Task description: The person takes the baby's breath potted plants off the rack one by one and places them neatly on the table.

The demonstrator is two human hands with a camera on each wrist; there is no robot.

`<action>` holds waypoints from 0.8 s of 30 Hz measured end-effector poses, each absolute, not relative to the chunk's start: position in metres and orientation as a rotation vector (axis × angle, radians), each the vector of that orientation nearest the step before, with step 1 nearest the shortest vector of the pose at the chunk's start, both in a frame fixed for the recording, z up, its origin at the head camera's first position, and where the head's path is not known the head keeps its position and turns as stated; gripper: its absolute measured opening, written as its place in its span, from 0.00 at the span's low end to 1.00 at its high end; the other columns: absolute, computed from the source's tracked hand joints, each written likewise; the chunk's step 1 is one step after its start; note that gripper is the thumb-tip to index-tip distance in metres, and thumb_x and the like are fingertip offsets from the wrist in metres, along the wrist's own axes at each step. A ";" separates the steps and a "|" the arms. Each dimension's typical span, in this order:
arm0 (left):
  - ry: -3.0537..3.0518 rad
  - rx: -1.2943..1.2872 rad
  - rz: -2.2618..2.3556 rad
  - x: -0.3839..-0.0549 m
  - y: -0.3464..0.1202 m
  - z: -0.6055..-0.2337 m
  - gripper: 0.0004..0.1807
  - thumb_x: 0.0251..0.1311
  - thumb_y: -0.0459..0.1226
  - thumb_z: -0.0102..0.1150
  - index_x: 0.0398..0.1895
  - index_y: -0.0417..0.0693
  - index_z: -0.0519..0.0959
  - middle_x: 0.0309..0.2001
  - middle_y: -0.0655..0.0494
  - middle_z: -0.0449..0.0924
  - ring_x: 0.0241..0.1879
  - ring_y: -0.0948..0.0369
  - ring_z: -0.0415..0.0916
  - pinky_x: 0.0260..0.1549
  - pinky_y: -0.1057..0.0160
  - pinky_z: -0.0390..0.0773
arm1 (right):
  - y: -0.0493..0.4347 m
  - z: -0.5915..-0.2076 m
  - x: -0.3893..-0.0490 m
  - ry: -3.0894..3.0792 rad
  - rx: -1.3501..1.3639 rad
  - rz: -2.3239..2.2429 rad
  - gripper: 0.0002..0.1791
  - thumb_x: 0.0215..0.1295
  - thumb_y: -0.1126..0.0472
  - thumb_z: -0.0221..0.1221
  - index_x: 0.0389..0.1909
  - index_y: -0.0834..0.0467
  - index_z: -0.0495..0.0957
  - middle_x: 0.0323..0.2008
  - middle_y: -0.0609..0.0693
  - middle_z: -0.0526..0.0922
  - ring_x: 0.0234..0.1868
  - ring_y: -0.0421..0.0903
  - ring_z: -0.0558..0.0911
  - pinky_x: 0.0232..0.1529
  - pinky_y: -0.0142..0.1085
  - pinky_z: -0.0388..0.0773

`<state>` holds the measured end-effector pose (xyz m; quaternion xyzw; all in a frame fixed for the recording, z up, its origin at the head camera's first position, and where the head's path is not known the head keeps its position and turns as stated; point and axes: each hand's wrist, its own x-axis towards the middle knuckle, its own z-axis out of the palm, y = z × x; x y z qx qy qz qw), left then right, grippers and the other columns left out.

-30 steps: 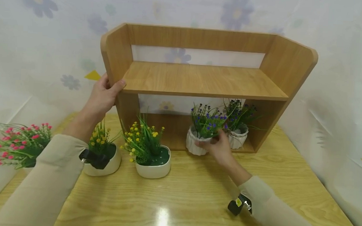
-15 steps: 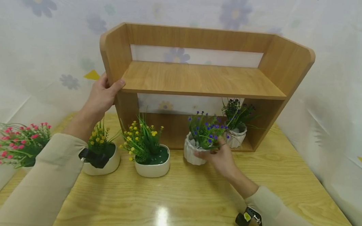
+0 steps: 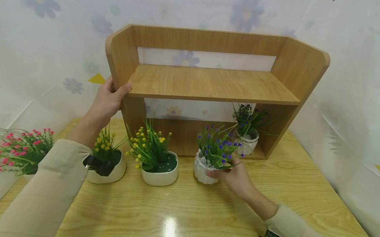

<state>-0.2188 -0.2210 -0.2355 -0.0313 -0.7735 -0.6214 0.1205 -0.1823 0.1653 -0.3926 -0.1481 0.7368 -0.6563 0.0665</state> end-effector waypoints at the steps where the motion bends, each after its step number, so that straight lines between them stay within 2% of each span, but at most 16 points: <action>1: -2.258 -0.091 -1.816 -0.219 -0.221 -0.236 0.34 0.75 0.49 0.51 0.80 0.62 0.54 0.74 0.42 0.59 0.69 0.43 0.62 0.63 0.37 0.66 | 0.165 -0.393 -0.181 2.207 -0.444 -1.983 0.42 0.50 0.69 0.76 0.66 0.53 0.69 0.58 0.59 0.79 0.45 0.55 0.87 0.43 0.45 0.85; 8: -2.255 -0.088 -1.809 -0.219 -0.221 -0.236 0.34 0.75 0.49 0.51 0.80 0.63 0.54 0.75 0.42 0.59 0.69 0.43 0.62 0.63 0.37 0.66 | 0.166 -0.397 -0.174 2.200 -0.498 -1.988 0.41 0.48 0.71 0.76 0.65 0.56 0.71 0.57 0.59 0.79 0.45 0.53 0.87 0.42 0.43 0.85; 11: -2.255 -0.088 -1.804 -0.219 -0.221 -0.236 0.34 0.75 0.49 0.51 0.80 0.63 0.54 0.74 0.42 0.59 0.69 0.43 0.63 0.63 0.37 0.66 | 0.165 -0.400 -0.172 2.158 -0.549 -2.007 0.41 0.47 0.74 0.76 0.64 0.57 0.72 0.58 0.58 0.79 0.51 0.54 0.84 0.45 0.45 0.84; 16: -2.253 -0.102 -1.798 -0.219 -0.222 -0.237 0.33 0.75 0.49 0.51 0.80 0.63 0.55 0.74 0.42 0.60 0.69 0.43 0.63 0.63 0.38 0.67 | 0.163 -0.404 -0.170 2.177 -0.531 -1.992 0.42 0.45 0.72 0.77 0.64 0.54 0.72 0.60 0.54 0.78 0.58 0.54 0.80 0.51 0.43 0.82; 24: -2.247 -0.113 -1.806 -0.219 -0.219 -0.238 0.33 0.75 0.49 0.51 0.79 0.61 0.55 0.73 0.42 0.61 0.68 0.44 0.64 0.62 0.38 0.68 | 0.160 -0.406 -0.171 2.265 -0.494 -1.938 0.43 0.44 0.69 0.79 0.63 0.54 0.72 0.59 0.53 0.80 0.58 0.53 0.79 0.54 0.40 0.79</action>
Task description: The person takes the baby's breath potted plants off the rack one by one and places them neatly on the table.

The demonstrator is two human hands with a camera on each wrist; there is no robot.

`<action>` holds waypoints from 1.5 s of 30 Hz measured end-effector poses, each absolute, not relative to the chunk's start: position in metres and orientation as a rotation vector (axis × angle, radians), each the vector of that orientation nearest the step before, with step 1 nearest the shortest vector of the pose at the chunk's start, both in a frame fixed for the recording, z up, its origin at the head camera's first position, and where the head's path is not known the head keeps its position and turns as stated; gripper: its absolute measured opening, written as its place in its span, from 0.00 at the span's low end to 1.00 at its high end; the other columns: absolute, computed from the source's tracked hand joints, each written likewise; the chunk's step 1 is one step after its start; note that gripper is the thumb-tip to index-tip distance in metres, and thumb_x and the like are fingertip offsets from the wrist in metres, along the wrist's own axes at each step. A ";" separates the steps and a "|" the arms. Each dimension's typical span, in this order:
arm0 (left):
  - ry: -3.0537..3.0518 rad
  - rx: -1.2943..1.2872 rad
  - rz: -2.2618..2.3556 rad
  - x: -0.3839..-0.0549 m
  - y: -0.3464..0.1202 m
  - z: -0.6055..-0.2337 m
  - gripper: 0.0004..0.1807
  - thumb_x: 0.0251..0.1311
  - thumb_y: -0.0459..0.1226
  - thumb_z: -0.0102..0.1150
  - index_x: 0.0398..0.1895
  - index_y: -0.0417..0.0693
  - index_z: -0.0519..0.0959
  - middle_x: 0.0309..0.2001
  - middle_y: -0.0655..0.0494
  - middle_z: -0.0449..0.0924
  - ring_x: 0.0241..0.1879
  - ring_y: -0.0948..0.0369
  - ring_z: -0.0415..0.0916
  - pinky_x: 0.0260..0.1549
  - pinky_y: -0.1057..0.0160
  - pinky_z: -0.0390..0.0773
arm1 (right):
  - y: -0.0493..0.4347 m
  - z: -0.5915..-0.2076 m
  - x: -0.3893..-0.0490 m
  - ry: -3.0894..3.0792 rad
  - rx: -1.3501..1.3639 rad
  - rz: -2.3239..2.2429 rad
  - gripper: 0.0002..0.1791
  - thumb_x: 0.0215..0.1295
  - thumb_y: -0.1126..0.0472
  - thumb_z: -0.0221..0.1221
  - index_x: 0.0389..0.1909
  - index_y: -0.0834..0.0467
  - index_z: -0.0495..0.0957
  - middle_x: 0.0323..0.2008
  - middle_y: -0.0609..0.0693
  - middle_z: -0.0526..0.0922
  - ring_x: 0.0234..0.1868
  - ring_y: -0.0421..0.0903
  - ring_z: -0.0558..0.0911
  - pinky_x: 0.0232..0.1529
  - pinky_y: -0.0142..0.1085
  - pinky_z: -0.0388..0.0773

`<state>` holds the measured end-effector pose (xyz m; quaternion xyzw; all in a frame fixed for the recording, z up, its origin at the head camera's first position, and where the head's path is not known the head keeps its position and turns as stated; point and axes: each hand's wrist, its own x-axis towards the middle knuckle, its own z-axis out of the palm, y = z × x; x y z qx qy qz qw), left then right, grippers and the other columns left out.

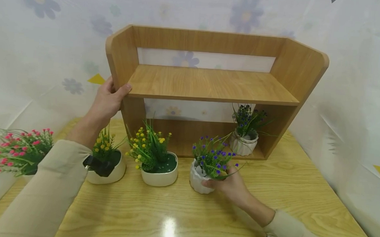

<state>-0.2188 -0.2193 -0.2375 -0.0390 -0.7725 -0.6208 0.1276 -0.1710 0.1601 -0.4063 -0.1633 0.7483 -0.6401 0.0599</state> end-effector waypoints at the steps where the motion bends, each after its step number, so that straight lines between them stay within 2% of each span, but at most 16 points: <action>1: -2.247 -0.116 -1.811 -0.219 -0.219 -0.237 0.33 0.75 0.49 0.51 0.79 0.62 0.55 0.73 0.42 0.61 0.68 0.44 0.64 0.62 0.38 0.68 | 0.160 -0.406 -0.171 2.280 -0.501 -1.933 0.42 0.43 0.68 0.79 0.63 0.54 0.73 0.58 0.52 0.81 0.58 0.53 0.79 0.56 0.41 0.78; 6: -2.245 -0.123 -1.826 -0.220 -0.217 -0.237 0.33 0.75 0.49 0.51 0.79 0.62 0.56 0.73 0.42 0.61 0.68 0.44 0.64 0.62 0.36 0.67 | 0.160 -0.407 -0.172 2.287 -0.576 -1.933 0.41 0.43 0.69 0.79 0.62 0.54 0.75 0.57 0.50 0.82 0.60 0.50 0.79 0.61 0.41 0.74; 20: -2.260 -0.115 -1.802 -0.221 -0.217 -0.237 0.34 0.74 0.50 0.51 0.80 0.62 0.55 0.74 0.42 0.60 0.68 0.44 0.63 0.62 0.38 0.67 | 0.163 -0.409 -0.172 2.204 -0.625 -1.962 0.40 0.46 0.71 0.77 0.64 0.57 0.73 0.57 0.54 0.82 0.60 0.52 0.79 0.60 0.39 0.76; 25: -2.279 -0.110 -1.792 -0.222 -0.219 -0.237 0.34 0.74 0.51 0.51 0.80 0.63 0.55 0.74 0.42 0.60 0.69 0.44 0.63 0.63 0.38 0.67 | 0.162 -0.410 -0.172 2.168 -0.679 -1.961 0.41 0.48 0.72 0.75 0.65 0.54 0.72 0.59 0.55 0.81 0.61 0.54 0.78 0.59 0.40 0.77; 31: -2.272 -0.105 -1.803 -0.223 -0.220 -0.238 0.34 0.74 0.51 0.50 0.80 0.63 0.55 0.74 0.42 0.60 0.69 0.44 0.63 0.63 0.38 0.67 | 0.166 -0.408 -0.173 2.122 -0.740 -1.948 0.43 0.52 0.72 0.74 0.68 0.50 0.68 0.61 0.58 0.78 0.58 0.57 0.80 0.52 0.45 0.82; 35: -2.277 -0.107 -1.801 -0.223 -0.220 -0.238 0.34 0.74 0.51 0.50 0.80 0.63 0.54 0.74 0.42 0.59 0.69 0.44 0.63 0.63 0.38 0.67 | 0.177 -0.405 -0.172 2.131 -0.707 -1.925 0.50 0.54 0.71 0.73 0.74 0.48 0.59 0.66 0.60 0.71 0.57 0.59 0.80 0.46 0.46 0.84; 38: -2.275 -0.116 -1.804 -0.223 -0.220 -0.238 0.34 0.74 0.50 0.50 0.80 0.64 0.54 0.74 0.42 0.59 0.69 0.43 0.63 0.63 0.38 0.67 | 0.187 -0.405 -0.173 2.195 -0.654 -1.870 0.50 0.55 0.68 0.74 0.74 0.52 0.56 0.67 0.61 0.65 0.61 0.61 0.76 0.51 0.45 0.82; 40: -2.275 -0.119 -1.802 -0.223 -0.221 -0.238 0.34 0.74 0.50 0.50 0.80 0.64 0.54 0.74 0.41 0.59 0.69 0.43 0.62 0.63 0.38 0.67 | 0.194 -0.405 -0.174 2.270 -0.600 -1.822 0.47 0.55 0.66 0.74 0.71 0.54 0.57 0.67 0.61 0.64 0.63 0.61 0.72 0.56 0.46 0.79; 42: -2.273 -0.120 -1.804 -0.223 -0.221 -0.238 0.34 0.74 0.50 0.50 0.80 0.64 0.54 0.74 0.41 0.59 0.69 0.43 0.62 0.63 0.37 0.66 | 0.200 -0.406 -0.174 2.356 -0.574 -1.789 0.43 0.55 0.65 0.74 0.67 0.58 0.59 0.65 0.62 0.63 0.65 0.62 0.68 0.59 0.51 0.76; 45: -2.274 -0.112 -1.798 -0.223 -0.221 -0.238 0.34 0.74 0.51 0.50 0.80 0.64 0.54 0.74 0.41 0.58 0.69 0.43 0.62 0.63 0.37 0.66 | 0.211 -0.408 -0.175 2.455 -0.570 -1.770 0.41 0.57 0.66 0.73 0.68 0.61 0.60 0.66 0.62 0.64 0.66 0.64 0.65 0.61 0.57 0.72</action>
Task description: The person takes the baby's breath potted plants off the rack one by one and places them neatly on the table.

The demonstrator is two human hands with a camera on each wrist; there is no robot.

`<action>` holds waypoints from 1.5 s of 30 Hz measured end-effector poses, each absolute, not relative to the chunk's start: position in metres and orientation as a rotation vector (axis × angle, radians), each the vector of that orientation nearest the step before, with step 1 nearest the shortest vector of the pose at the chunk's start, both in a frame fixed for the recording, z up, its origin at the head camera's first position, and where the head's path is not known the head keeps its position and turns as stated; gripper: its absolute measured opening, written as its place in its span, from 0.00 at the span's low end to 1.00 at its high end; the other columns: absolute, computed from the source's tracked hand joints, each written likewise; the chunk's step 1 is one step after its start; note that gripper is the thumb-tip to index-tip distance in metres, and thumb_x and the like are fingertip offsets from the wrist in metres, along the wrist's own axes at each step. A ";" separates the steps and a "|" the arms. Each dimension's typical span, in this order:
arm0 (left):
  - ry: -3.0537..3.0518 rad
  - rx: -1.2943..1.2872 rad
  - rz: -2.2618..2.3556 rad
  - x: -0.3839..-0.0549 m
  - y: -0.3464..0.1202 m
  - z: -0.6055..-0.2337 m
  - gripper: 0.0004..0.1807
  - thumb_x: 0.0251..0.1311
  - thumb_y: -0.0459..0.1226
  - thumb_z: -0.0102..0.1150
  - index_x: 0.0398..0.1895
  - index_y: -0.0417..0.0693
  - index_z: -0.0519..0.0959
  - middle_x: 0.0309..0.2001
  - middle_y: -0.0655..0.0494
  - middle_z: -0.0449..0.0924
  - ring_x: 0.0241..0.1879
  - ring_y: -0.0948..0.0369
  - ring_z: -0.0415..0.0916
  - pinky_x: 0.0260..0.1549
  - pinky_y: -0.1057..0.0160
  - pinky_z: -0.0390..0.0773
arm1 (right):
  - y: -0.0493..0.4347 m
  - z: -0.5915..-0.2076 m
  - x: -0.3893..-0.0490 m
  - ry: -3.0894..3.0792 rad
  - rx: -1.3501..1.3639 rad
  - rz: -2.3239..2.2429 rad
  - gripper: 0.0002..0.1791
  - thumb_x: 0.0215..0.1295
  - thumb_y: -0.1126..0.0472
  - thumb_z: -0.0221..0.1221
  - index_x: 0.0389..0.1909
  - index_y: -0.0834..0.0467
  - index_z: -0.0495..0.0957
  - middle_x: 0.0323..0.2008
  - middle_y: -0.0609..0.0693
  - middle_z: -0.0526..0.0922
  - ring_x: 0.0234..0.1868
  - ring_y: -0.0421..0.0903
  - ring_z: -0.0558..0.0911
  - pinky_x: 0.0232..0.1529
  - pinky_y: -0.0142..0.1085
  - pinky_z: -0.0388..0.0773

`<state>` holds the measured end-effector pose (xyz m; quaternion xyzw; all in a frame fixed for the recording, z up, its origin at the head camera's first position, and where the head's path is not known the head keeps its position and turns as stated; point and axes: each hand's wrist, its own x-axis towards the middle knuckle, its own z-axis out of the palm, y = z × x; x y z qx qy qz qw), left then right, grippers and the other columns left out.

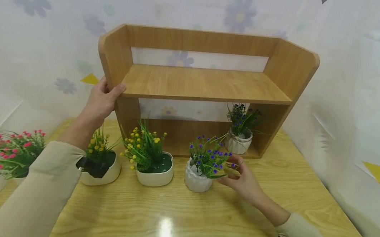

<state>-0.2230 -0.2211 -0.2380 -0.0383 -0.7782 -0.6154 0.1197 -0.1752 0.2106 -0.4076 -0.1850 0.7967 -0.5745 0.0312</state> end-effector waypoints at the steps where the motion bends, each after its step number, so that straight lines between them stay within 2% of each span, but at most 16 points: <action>1: -2.273 -0.110 -1.800 -0.223 -0.221 -0.238 0.34 0.74 0.51 0.51 0.80 0.63 0.54 0.74 0.41 0.58 0.69 0.43 0.62 0.63 0.37 0.66 | 0.214 -0.408 -0.176 2.471 -0.580 -1.780 0.41 0.58 0.67 0.72 0.68 0.62 0.60 0.66 0.62 0.64 0.66 0.65 0.65 0.61 0.59 0.71; 5: -2.270 -0.106 -1.804 -0.222 -0.221 -0.238 0.34 0.74 0.51 0.50 0.80 0.63 0.54 0.74 0.41 0.58 0.69 0.43 0.62 0.64 0.38 0.66 | 0.229 -0.408 -0.178 2.536 -0.591 -1.817 0.39 0.61 0.68 0.69 0.69 0.64 0.60 0.67 0.61 0.65 0.65 0.64 0.67 0.60 0.56 0.73; 9: -2.268 -0.095 -1.805 -0.221 -0.223 -0.237 0.34 0.74 0.51 0.51 0.80 0.64 0.54 0.75 0.42 0.57 0.69 0.43 0.62 0.64 0.38 0.65 | 0.240 -0.407 -0.183 2.590 -0.556 -1.883 0.36 0.62 0.70 0.68 0.67 0.69 0.61 0.66 0.64 0.65 0.63 0.63 0.68 0.57 0.42 0.78; 14: -2.270 -0.083 -1.805 -0.221 -0.224 -0.237 0.35 0.74 0.51 0.51 0.80 0.65 0.53 0.76 0.43 0.56 0.70 0.43 0.61 0.65 0.37 0.64 | 0.253 -0.405 -0.194 2.673 -0.462 -1.929 0.35 0.64 0.68 0.67 0.67 0.70 0.61 0.64 0.64 0.66 0.63 0.58 0.68 0.53 0.27 0.76; 18: -2.279 -0.080 -1.800 -0.220 -0.225 -0.238 0.35 0.74 0.51 0.50 0.81 0.65 0.52 0.77 0.43 0.55 0.70 0.43 0.60 0.65 0.37 0.63 | 0.261 -0.405 -0.203 2.718 -0.378 -1.927 0.38 0.65 0.65 0.68 0.70 0.69 0.58 0.65 0.64 0.64 0.64 0.59 0.67 0.51 0.22 0.75; 23: -2.294 -0.076 -1.783 -0.220 -0.226 -0.238 0.36 0.75 0.51 0.50 0.81 0.65 0.51 0.77 0.44 0.54 0.71 0.42 0.60 0.65 0.36 0.63 | 0.264 -0.407 -0.213 2.713 -0.310 -1.950 0.44 0.64 0.63 0.69 0.74 0.67 0.54 0.69 0.65 0.61 0.66 0.62 0.66 0.47 0.19 0.74; 25: -2.296 -0.075 -1.778 -0.220 -0.227 -0.238 0.36 0.75 0.51 0.50 0.81 0.65 0.51 0.77 0.44 0.54 0.71 0.42 0.60 0.65 0.36 0.63 | 0.264 -0.408 -0.218 2.746 -0.289 -1.901 0.47 0.64 0.60 0.70 0.76 0.66 0.53 0.71 0.65 0.59 0.67 0.64 0.65 0.48 0.20 0.74; 28: -2.289 -0.082 -1.782 -0.220 -0.228 -0.238 0.35 0.75 0.51 0.50 0.81 0.65 0.51 0.77 0.43 0.54 0.71 0.42 0.60 0.65 0.36 0.63 | 0.262 -0.408 -0.225 2.781 -0.267 -1.831 0.50 0.64 0.57 0.70 0.77 0.65 0.49 0.74 0.65 0.57 0.69 0.65 0.63 0.59 0.36 0.75; 32: -2.278 -0.090 -1.795 -0.219 -0.228 -0.238 0.35 0.75 0.50 0.50 0.81 0.64 0.51 0.77 0.43 0.54 0.71 0.42 0.60 0.65 0.36 0.63 | 0.258 -0.409 -0.238 2.749 -0.241 -1.845 0.54 0.63 0.56 0.70 0.78 0.66 0.44 0.74 0.68 0.55 0.72 0.66 0.61 0.67 0.57 0.64; 36: -2.280 -0.092 -1.797 -0.218 -0.229 -0.239 0.35 0.75 0.50 0.50 0.81 0.64 0.51 0.77 0.42 0.54 0.71 0.41 0.59 0.65 0.36 0.63 | 0.253 -0.409 -0.248 2.711 -0.245 -1.878 0.54 0.64 0.58 0.70 0.77 0.68 0.42 0.73 0.70 0.54 0.72 0.67 0.60 0.69 0.56 0.62; 45: -2.279 -0.083 -1.796 -0.218 -0.231 -0.239 0.35 0.75 0.50 0.50 0.81 0.65 0.52 0.77 0.43 0.54 0.71 0.42 0.60 0.64 0.36 0.64 | 0.244 -0.404 -0.268 2.764 -0.200 -1.812 0.52 0.64 0.54 0.69 0.77 0.67 0.46 0.71 0.67 0.57 0.71 0.62 0.61 0.70 0.54 0.60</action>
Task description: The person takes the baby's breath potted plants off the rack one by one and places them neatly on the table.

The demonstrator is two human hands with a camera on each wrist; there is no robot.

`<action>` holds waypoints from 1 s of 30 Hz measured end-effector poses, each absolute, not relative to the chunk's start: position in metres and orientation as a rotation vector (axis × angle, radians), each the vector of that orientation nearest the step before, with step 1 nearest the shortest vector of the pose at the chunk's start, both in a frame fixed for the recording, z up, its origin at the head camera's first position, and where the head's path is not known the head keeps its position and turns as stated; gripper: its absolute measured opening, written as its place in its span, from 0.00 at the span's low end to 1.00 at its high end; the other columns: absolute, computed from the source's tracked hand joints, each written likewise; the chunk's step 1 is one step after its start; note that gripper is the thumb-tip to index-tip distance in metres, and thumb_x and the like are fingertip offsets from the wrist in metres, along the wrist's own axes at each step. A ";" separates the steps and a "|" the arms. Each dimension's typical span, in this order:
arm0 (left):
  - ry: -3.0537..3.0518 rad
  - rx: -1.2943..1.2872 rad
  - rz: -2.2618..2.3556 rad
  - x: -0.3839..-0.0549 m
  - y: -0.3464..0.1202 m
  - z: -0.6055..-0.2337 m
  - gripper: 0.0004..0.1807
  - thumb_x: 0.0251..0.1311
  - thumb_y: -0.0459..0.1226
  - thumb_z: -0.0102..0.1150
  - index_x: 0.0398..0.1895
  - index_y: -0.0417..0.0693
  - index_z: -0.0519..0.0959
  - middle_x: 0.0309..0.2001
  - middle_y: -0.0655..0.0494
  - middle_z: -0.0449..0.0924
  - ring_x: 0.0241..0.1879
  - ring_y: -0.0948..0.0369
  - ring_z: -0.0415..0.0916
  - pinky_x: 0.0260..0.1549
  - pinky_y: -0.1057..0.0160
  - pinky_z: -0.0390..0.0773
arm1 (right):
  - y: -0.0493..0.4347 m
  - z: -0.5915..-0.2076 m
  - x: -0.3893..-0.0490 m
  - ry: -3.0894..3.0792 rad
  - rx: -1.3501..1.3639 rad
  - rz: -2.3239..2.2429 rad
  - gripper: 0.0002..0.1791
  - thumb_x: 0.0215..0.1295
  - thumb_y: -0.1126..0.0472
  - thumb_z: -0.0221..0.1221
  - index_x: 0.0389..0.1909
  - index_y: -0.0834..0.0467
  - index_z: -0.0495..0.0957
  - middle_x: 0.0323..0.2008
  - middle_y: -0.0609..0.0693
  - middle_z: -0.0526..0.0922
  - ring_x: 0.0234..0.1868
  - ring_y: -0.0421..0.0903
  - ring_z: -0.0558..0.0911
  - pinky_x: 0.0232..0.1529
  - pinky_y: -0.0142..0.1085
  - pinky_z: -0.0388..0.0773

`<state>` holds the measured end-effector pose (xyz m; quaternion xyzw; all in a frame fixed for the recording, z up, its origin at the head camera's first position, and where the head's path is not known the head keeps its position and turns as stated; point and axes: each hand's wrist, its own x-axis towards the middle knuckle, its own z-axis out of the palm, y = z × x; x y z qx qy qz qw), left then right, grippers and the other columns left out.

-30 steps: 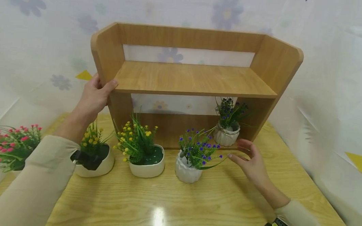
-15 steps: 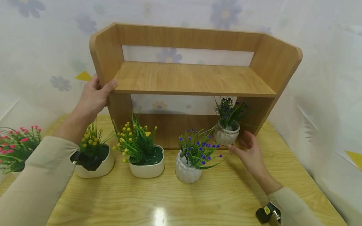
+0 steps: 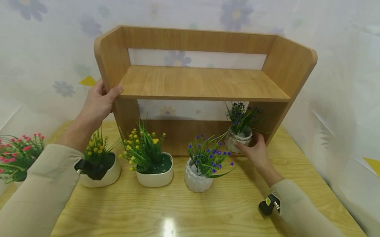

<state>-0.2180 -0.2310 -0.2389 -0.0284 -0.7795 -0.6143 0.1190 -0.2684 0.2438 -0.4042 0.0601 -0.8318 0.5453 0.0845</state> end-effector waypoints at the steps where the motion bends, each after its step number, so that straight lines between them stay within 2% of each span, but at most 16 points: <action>1: -2.280 -0.084 -1.796 -0.218 -0.231 -0.239 0.35 0.75 0.50 0.50 0.81 0.65 0.51 0.77 0.43 0.54 0.71 0.42 0.60 0.64 0.36 0.64 | 0.243 -0.404 -0.270 -2.492 0.167 1.617 0.53 0.63 0.53 0.69 0.77 0.67 0.46 0.71 0.67 0.57 0.71 0.62 0.61 0.70 0.54 0.60; 10: -2.274 -0.091 -1.805 -0.218 -0.231 -0.239 0.35 0.74 0.50 0.51 0.80 0.65 0.52 0.76 0.42 0.55 0.71 0.42 0.59 0.64 0.35 0.63 | 0.236 -0.404 -0.279 -2.463 0.161 1.670 0.52 0.62 0.53 0.71 0.77 0.62 0.48 0.69 0.65 0.62 0.66 0.60 0.67 0.64 0.53 0.68; 22: -2.267 -0.091 -1.808 -0.217 -0.230 -0.238 0.35 0.74 0.50 0.51 0.80 0.66 0.53 0.76 0.43 0.56 0.70 0.42 0.61 0.64 0.36 0.64 | 0.237 -0.405 -0.284 -2.482 0.093 1.631 0.52 0.61 0.48 0.71 0.75 0.65 0.52 0.67 0.66 0.65 0.66 0.61 0.68 0.65 0.53 0.66; 30: -2.265 -0.106 -1.814 -0.219 -0.229 -0.239 0.34 0.74 0.50 0.51 0.80 0.64 0.54 0.75 0.41 0.58 0.70 0.41 0.62 0.63 0.36 0.65 | 0.238 -0.407 -0.286 -2.454 0.099 1.631 0.50 0.61 0.49 0.71 0.75 0.65 0.56 0.67 0.65 0.67 0.65 0.60 0.69 0.64 0.53 0.68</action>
